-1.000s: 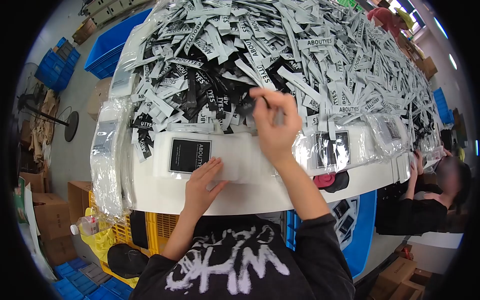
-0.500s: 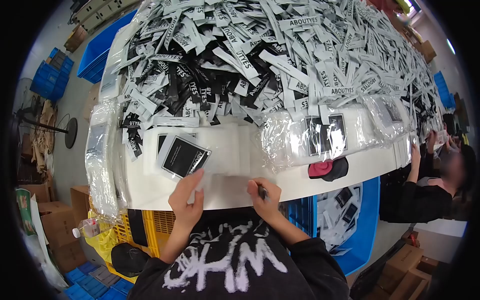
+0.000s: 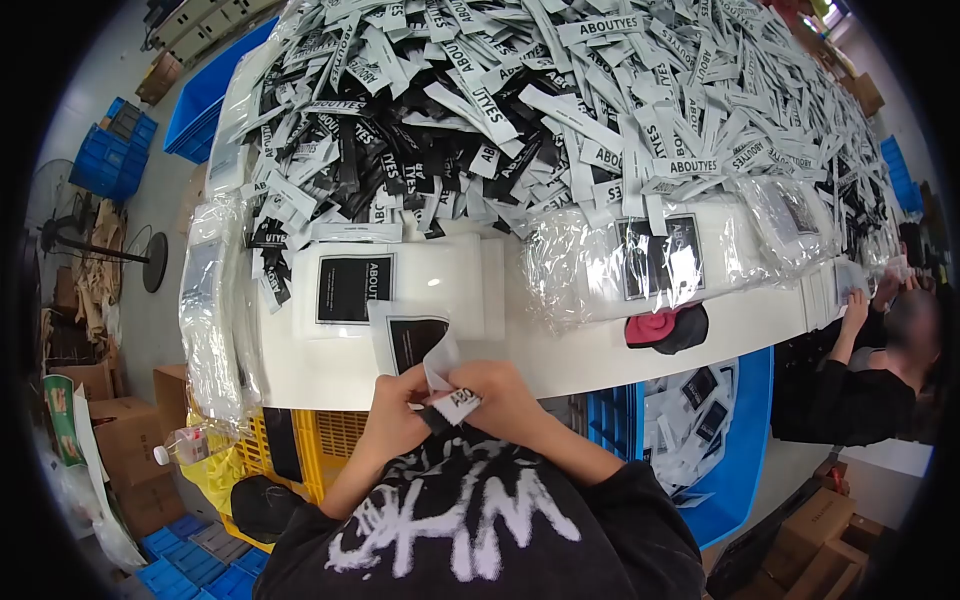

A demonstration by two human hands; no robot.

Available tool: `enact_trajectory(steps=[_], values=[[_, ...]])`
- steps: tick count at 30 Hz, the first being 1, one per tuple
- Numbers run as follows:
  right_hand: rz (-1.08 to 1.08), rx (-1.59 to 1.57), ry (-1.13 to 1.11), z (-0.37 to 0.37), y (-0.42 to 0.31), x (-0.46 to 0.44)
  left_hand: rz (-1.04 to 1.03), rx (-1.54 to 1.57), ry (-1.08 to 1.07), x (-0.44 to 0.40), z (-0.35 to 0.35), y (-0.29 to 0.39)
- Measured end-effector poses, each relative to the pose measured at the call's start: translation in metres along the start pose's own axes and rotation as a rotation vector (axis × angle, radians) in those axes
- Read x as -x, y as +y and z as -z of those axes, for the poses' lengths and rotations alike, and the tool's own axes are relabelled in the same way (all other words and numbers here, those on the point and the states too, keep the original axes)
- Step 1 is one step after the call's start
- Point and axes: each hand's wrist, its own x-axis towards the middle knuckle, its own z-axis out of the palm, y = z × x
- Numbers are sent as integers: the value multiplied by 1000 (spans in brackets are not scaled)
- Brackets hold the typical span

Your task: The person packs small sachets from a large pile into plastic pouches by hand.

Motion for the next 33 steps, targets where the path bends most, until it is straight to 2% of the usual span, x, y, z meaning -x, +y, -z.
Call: enact_trajectory(steps=[2,3,6,7,8,11,13,17,20,21,24,26,27,30,32,33], values=[[-57,-186,37,0,0,-4,-25,43,110,-2,-1,1],[-51,-258,92,1,-4,-7,54,130,150,-1,0,1],[133,257,329,1,-22,-14,16,153,190,-3,-3,-2],[164,288,211,1,-23,-13,9,149,124,-6,-5,-1],[192,338,185,-2,-19,-11,-42,26,91,-5,-3,4],[269,434,90,-5,-4,-10,-121,-192,124,-5,-3,2],[301,383,219,-6,-3,-8,-155,-219,169,-6,-5,5],[263,370,379,5,-14,-13,222,-277,92,-5,-5,1],[298,232,421,8,-13,-15,-356,-470,664,-14,1,17],[169,89,362,8,-17,-10,-463,-492,655,-12,5,19],[-158,-338,238,4,-29,5,-822,-213,241,-9,8,3],[-290,-609,239,3,-31,5,-825,-282,94,-14,7,3],[-269,-776,236,4,-34,4,-795,-311,74,-16,2,13],[-220,-706,386,-2,-17,11,-675,-258,84,-18,-9,1],[-40,-494,622,-5,15,11,-602,-200,170,-14,-11,-8],[-86,-287,620,2,26,7,-543,-265,167,-15,-8,-2]])
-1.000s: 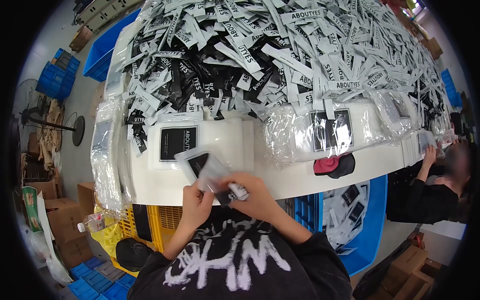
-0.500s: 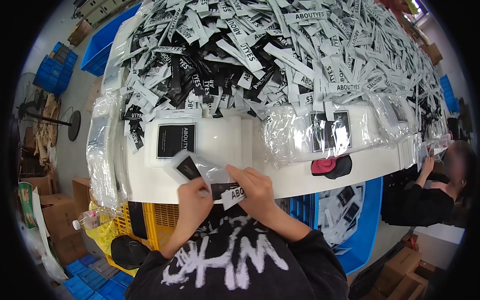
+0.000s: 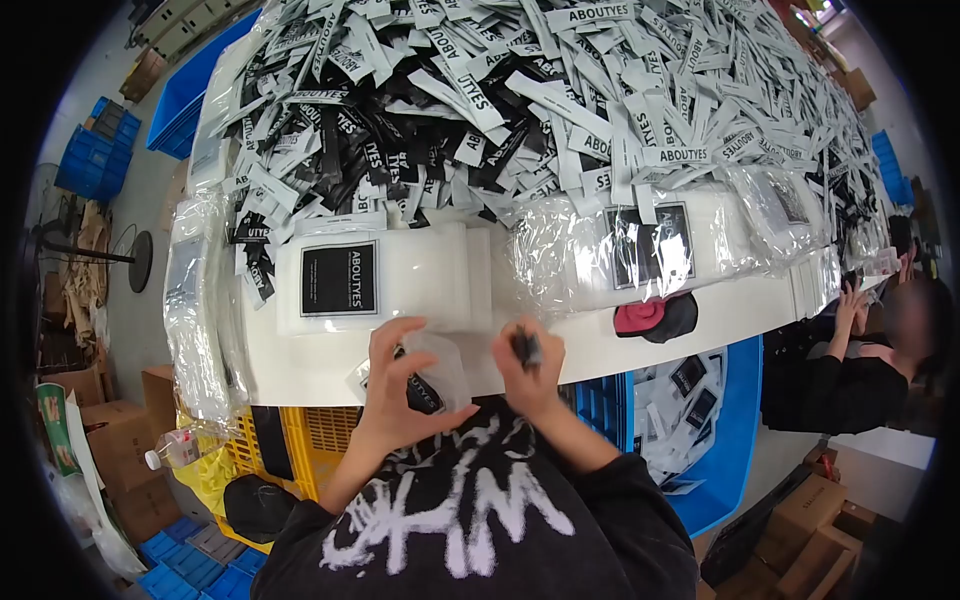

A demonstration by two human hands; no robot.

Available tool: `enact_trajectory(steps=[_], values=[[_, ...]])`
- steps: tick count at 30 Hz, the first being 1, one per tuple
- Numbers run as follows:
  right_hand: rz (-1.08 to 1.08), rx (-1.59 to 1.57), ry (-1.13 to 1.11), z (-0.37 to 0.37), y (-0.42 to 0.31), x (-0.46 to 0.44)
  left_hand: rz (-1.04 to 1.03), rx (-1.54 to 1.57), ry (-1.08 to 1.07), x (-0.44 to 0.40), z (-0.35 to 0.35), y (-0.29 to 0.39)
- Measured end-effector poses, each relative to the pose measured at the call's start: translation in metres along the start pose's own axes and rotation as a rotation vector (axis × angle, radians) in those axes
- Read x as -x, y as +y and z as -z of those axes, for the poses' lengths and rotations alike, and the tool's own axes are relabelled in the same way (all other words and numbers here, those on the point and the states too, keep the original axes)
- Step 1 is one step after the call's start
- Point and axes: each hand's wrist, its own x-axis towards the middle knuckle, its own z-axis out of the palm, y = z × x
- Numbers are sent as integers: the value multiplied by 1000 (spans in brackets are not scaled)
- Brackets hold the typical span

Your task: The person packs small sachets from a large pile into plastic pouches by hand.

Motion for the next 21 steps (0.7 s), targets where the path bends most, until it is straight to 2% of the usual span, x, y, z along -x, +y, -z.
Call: enact_trajectory(steps=[1,8,11,12,15,16,18,19,21], values=[[20,208,1,4,7,-6,31,-7,-25,2,0,-1],[-2,281,65,4,44,3,108,-69,-94,-2,2,-1],[48,-177,94,7,26,7,89,-102,-177,-3,0,0],[32,-381,-39,7,7,-1,76,-115,-212,-3,-1,0],[-135,-849,-72,-12,-37,-20,78,-79,-270,-4,-6,4],[-137,-869,-239,-8,-29,-19,57,-35,-190,-3,-7,3],[-194,-549,-359,-13,-32,-16,15,53,-25,0,-9,1],[-222,-387,-420,-15,-33,-14,24,2,-38,0,-7,1],[-237,-336,-413,-15,-34,-11,50,-103,-61,0,0,1]])
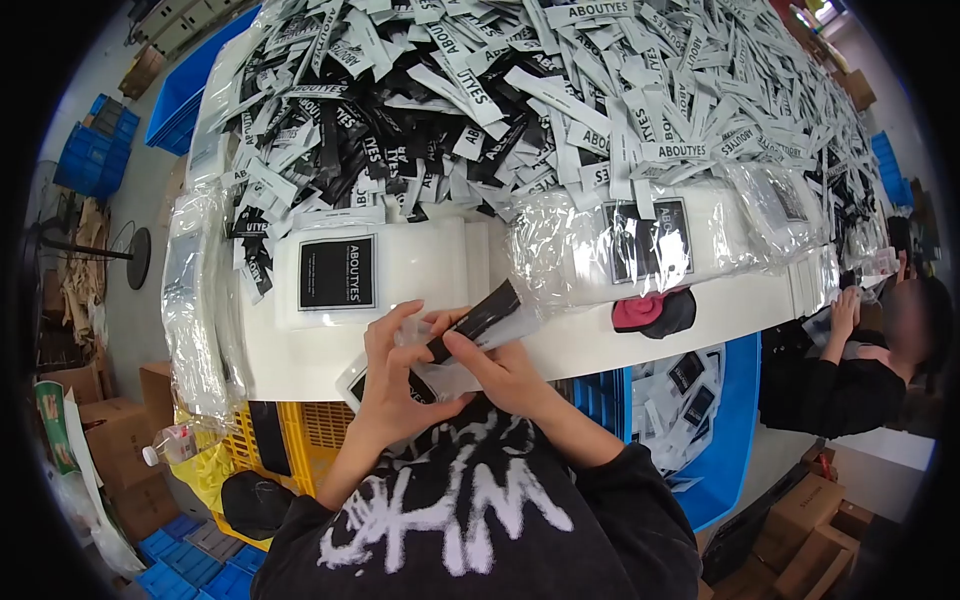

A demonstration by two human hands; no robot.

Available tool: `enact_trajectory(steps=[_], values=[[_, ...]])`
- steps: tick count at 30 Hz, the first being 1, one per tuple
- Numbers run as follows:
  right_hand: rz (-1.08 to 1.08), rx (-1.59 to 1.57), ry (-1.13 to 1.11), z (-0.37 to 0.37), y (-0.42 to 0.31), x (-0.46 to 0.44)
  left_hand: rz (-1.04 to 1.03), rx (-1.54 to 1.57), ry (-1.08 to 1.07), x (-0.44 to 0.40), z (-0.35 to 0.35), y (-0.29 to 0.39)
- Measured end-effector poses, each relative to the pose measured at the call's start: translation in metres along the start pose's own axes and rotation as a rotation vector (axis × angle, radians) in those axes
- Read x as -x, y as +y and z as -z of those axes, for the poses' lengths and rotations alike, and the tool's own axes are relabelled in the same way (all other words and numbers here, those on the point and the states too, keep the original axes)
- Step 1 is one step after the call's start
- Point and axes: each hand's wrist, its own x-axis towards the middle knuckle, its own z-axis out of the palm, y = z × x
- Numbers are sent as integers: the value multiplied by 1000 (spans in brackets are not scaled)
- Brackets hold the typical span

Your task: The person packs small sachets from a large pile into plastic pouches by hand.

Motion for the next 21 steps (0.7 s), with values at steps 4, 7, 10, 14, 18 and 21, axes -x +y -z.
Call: enact_trajectory(steps=[4,7,10,14,18,21], values=[[27,110,48,5,0,3,53,196,222,-7,13,8],[-19,39,127,4,-1,4,387,228,-197,7,33,-21],[100,-37,290,-1,-11,-1,344,209,-166,7,40,-20],[125,379,388,13,-15,1,440,190,-136,6,36,-11],[66,542,199,5,-13,1,445,431,-6,6,28,-12],[-33,394,230,4,5,7,492,416,-127,9,32,-8]])
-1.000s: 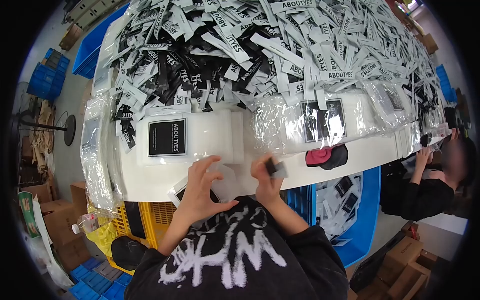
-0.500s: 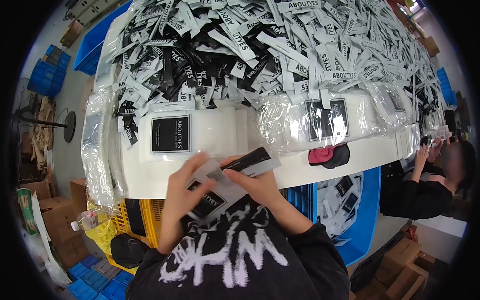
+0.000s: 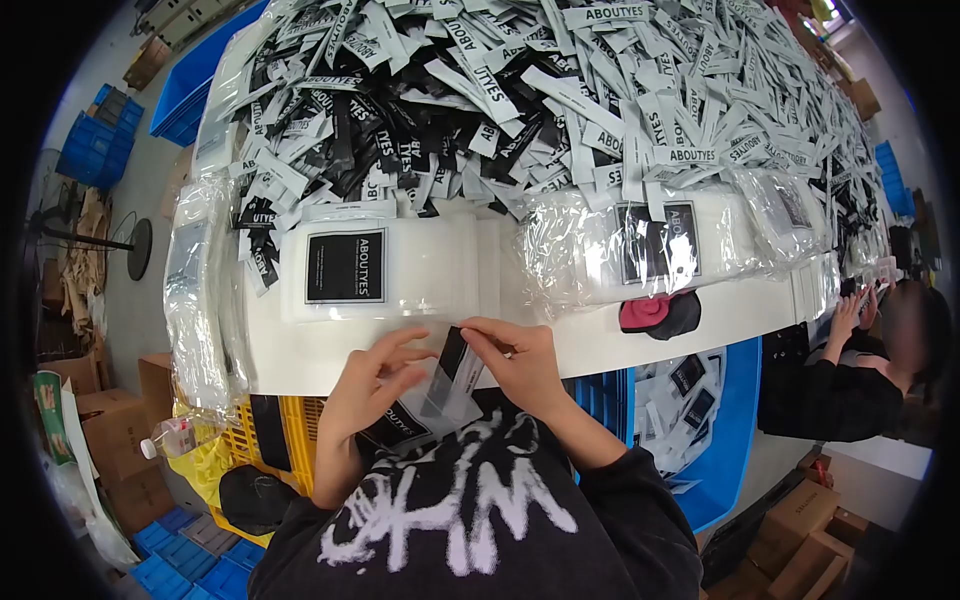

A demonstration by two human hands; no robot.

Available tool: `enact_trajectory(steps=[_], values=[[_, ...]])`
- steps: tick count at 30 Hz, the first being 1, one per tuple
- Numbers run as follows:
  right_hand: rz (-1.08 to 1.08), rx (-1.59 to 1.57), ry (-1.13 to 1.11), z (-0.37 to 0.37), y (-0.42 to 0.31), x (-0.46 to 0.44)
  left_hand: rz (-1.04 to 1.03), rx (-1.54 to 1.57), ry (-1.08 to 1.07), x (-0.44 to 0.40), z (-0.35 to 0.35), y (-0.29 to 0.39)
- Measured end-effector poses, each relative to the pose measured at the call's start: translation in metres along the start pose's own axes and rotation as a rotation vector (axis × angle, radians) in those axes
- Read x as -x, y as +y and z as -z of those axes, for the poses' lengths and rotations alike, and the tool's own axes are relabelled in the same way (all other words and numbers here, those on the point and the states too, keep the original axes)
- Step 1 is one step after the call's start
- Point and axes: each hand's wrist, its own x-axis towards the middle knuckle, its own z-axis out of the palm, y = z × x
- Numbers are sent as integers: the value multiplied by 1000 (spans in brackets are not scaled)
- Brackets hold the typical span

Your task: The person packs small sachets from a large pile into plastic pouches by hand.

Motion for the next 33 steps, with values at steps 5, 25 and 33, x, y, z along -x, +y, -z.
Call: enact_trajectory(steps=[5,25,33], values=[[-54,-176,232,-14,18,20,83,-148,-149,11,22,-21],[-193,116,-770,24,6,-10,-177,-145,-50,0,-9,2],[-339,-2,-490,8,10,-13,42,-181,-174,-5,14,17]])
